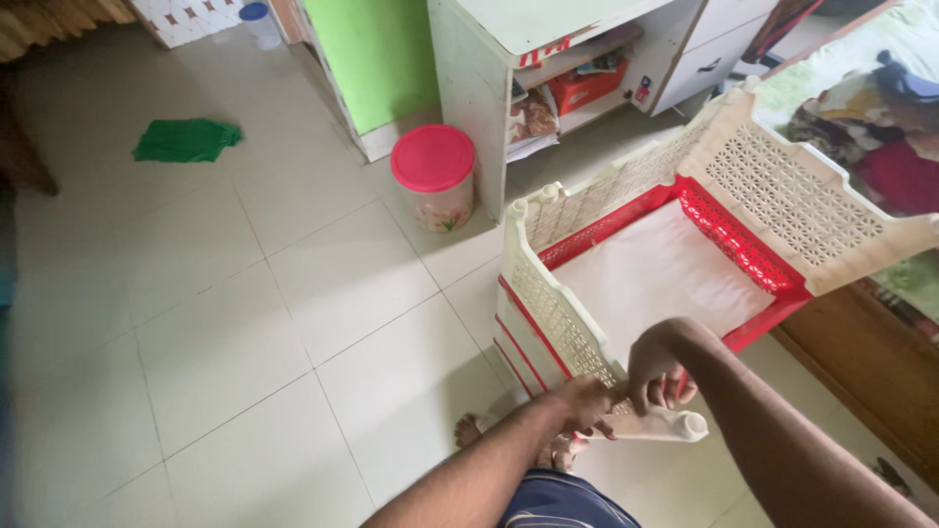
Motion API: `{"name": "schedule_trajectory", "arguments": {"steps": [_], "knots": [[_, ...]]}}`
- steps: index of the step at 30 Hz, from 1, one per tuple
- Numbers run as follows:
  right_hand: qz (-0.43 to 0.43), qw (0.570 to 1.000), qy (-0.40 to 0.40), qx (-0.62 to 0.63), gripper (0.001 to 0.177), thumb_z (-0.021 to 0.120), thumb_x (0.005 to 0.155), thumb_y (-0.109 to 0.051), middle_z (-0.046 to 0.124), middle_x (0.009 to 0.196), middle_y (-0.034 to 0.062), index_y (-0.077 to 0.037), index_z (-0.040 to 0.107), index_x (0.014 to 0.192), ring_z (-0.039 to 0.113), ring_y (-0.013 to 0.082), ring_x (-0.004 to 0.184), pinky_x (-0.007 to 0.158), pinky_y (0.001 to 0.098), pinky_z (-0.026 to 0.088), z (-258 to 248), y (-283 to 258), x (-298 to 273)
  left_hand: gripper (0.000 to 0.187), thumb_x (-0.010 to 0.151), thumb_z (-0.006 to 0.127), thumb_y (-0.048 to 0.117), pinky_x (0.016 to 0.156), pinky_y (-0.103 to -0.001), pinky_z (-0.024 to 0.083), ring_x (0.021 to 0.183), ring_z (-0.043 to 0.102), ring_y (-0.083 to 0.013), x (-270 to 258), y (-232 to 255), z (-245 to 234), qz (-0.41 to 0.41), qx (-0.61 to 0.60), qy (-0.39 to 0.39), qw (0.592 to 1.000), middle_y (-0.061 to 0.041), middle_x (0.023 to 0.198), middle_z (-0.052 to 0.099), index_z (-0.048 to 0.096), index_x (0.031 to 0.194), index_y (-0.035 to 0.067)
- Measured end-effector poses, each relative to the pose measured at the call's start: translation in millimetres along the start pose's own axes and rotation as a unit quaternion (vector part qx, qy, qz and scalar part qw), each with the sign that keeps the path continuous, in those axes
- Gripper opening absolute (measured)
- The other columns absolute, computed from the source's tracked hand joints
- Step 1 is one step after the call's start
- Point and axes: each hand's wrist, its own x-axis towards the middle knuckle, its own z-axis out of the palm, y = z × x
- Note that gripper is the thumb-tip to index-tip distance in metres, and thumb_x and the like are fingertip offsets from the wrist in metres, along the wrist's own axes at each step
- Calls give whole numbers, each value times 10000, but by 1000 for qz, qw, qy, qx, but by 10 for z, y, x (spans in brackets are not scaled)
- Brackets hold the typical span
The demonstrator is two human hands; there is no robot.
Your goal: The person assembles a plastic storage basket by connecting white vertical support pieces to red and white basket frames. They then place a red basket frame on top of the assembled unit and pick up a folded cloth from the bed.
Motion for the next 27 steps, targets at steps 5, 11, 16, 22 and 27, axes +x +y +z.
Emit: {"name": "schedule_trajectory", "arguments": {"steps": [5, 11, 16, 22, 27], "knots": [[-72, 986, 96, 112, 436, 890, 751, -204, 780, 1074, -12, -193, 751, 1165, 722, 154, 1038, 919, 386, 582, 111, 398, -89, 347, 957, 583, 102, 753, -316, 602, 876, 709, -134, 210, -118, -144, 63, -29, 57, 996, -109, 1169, 748, 699, 1280, 47], [-232, 893, 166, 347, 567, 738, 737, -38, 764, 1135, -4, -186, 709, 1283, 700, 133, 1064, 972, 392, 578, 5, 281, 43, 120, 998, 589, 125, 599, -344, 536, 765, 755, -203, 351, -399, -957, 8, -202, 242, 949, -99, 1004, 785, 632, 1083, 52], [-211, 820, 254, 468, 354, 577, 977, -233, 749, 1123, 37, -113, 708, 1284, 685, 187, 989, 897, 390, 553, -328, -117, 369, 164, 1003, 575, 161, 611, -308, 576, 769, 758, -180, 179, -505, -1581, -4, -207, 278, 938, -72, 983, 792, 682, 1080, 63], [-224, 790, 254, 511, 264, 663, 951, -198, 735, 1015, 107, -48, 743, 1153, 689, 221, 878, 769, 401, 566, -609, -370, 824, 168, 988, 569, 89, 600, -312, 571, 747, 758, -176, 270, -691, -2011, -6, -220, 277, 935, -88, 972, 796, 698, 1089, 54], [-186, 842, 278, 422, 260, 644, 897, -153, 753, 998, 107, -86, 756, 1122, 697, 191, 838, 745, 386, 565, -749, -440, 959, 148, 969, 617, 55, 592, -300, 588, 765, 778, -172, 418, -821, -2226, -13, -219, 272, 937, -91, 954, 806, 708, 1084, 37]]}}
